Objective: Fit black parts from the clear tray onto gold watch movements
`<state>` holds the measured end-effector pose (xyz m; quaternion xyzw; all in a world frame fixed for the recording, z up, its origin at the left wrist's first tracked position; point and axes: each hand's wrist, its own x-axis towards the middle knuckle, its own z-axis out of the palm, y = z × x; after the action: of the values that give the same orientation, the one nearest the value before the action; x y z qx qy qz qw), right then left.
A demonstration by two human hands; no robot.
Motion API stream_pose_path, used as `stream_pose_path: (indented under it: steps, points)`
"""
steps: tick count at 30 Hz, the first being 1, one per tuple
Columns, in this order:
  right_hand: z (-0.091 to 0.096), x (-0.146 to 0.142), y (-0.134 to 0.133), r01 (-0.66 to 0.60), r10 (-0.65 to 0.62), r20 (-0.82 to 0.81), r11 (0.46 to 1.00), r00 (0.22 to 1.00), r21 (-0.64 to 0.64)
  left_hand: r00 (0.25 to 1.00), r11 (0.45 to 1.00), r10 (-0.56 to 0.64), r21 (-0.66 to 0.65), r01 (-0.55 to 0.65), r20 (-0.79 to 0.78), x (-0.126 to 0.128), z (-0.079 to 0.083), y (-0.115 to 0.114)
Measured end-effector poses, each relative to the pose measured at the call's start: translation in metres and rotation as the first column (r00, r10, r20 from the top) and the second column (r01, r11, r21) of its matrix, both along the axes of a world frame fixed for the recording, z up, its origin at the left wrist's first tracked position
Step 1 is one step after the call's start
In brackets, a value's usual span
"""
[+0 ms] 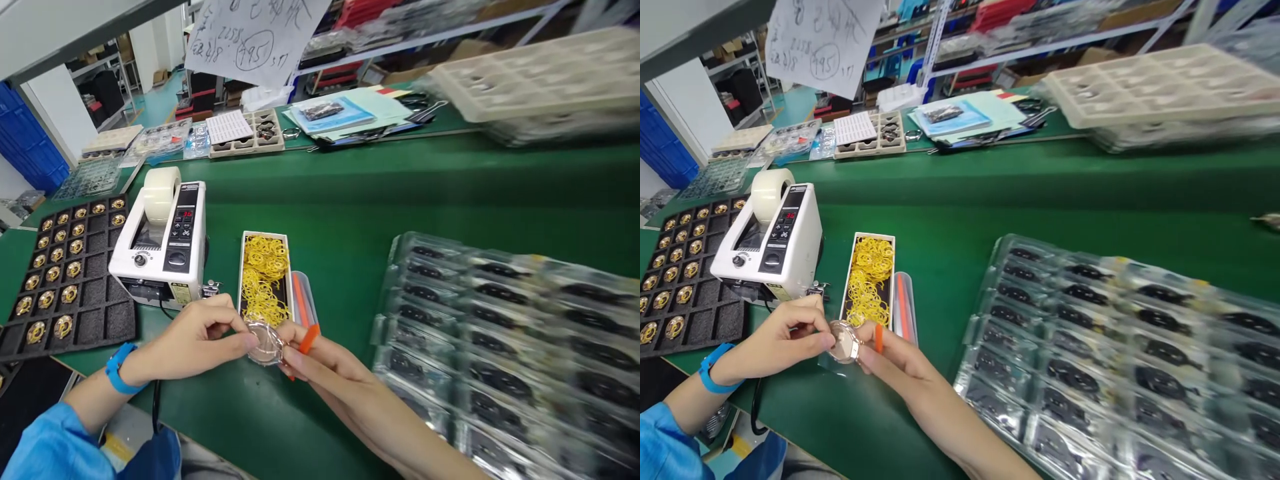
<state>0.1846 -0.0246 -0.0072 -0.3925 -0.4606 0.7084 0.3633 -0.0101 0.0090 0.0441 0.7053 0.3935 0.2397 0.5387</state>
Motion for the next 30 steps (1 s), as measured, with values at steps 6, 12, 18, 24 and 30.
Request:
stream_pose_path:
  steps: [6,12,18,24,30]
  points:
    - [0.0019,0.0006,0.0010,-0.023,0.023,-0.001,0.999,1.000,0.022,1.000,1.000,-0.022,0.018,0.022,-0.019,-0.0022,-0.0001,0.0020]
    - [0.0026,0.0012,-0.0004,-0.048,0.048,-0.010,0.999,0.999,0.024,1.000,0.999,-0.021,0.026,0.021,-0.017,-0.0007,-0.0010,0.0020]
    - [0.0023,0.0000,0.0011,-0.051,0.052,-0.031,0.998,0.998,0.045,1.000,0.999,-0.009,0.032,0.010,-0.030,-0.0011,-0.0023,0.0017]
    - [0.0038,-0.0001,0.0004,-0.046,0.048,-0.032,0.997,0.998,0.057,1.000,0.999,0.002,0.040,-0.001,-0.022,0.0003,-0.0020,0.0018]
    - [0.0031,-0.0002,-0.0014,-0.028,0.022,0.048,0.993,0.999,0.111,0.993,0.987,0.038,0.160,-0.020,-0.113,0.0012,-0.0028,-0.0015]
